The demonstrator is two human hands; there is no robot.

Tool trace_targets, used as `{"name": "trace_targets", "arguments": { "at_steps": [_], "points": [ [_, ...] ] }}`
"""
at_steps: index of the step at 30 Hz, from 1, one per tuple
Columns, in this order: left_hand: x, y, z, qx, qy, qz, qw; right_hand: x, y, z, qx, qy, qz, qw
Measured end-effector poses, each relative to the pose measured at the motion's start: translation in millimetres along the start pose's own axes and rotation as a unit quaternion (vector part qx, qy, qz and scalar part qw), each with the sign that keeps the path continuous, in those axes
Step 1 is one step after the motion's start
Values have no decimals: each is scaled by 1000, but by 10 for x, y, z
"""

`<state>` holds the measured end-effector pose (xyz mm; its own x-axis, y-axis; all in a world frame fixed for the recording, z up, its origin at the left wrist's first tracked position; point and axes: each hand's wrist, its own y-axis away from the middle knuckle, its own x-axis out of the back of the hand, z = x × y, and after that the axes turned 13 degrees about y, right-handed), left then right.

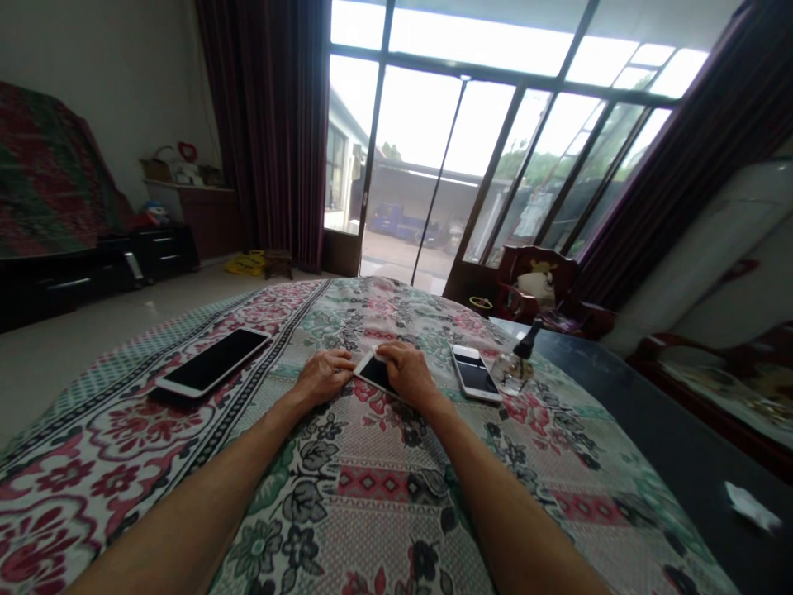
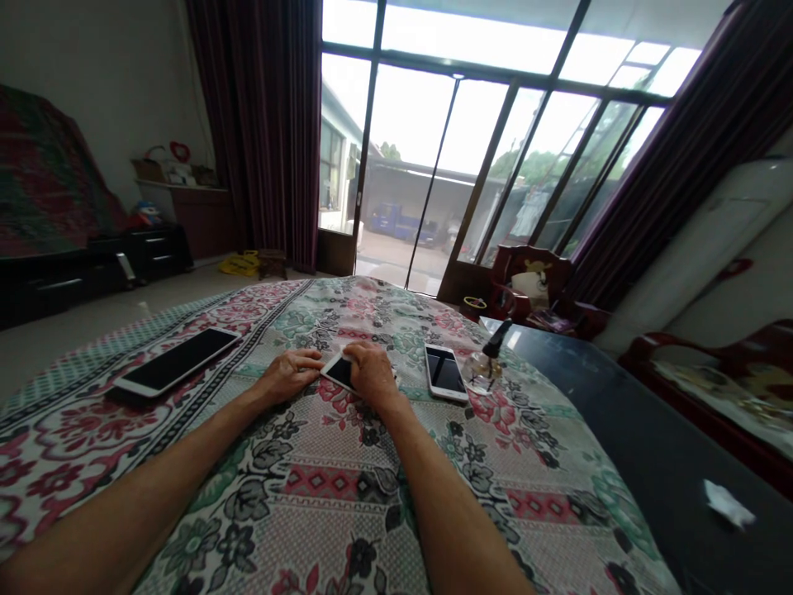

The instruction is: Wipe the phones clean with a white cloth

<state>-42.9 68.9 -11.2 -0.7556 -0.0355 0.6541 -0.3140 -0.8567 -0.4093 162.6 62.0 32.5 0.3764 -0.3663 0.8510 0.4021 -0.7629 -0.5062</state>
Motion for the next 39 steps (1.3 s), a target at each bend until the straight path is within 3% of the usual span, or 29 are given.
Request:
{"name": "trace_targets", "arguments": {
  "at_steps": [8,16,22,30,39],
  "points": [
    [8,-11,25,-1,4,-1,1000,-110,-45,-52,28,47,-79,995],
    [-27,-8,-12,24,19,29,999,-88,71,-108,120,-13,-99,988],
    [11,-1,39,23,0,6,1000,40,174,-78,191,-14,-113,975],
    [7,8,60,16,1,11,1000,169,341,38,166,-33,-106,980],
    [6,17,98,33,17,30,999,500,705,238,162,-33,-116,979]
  ]
}}
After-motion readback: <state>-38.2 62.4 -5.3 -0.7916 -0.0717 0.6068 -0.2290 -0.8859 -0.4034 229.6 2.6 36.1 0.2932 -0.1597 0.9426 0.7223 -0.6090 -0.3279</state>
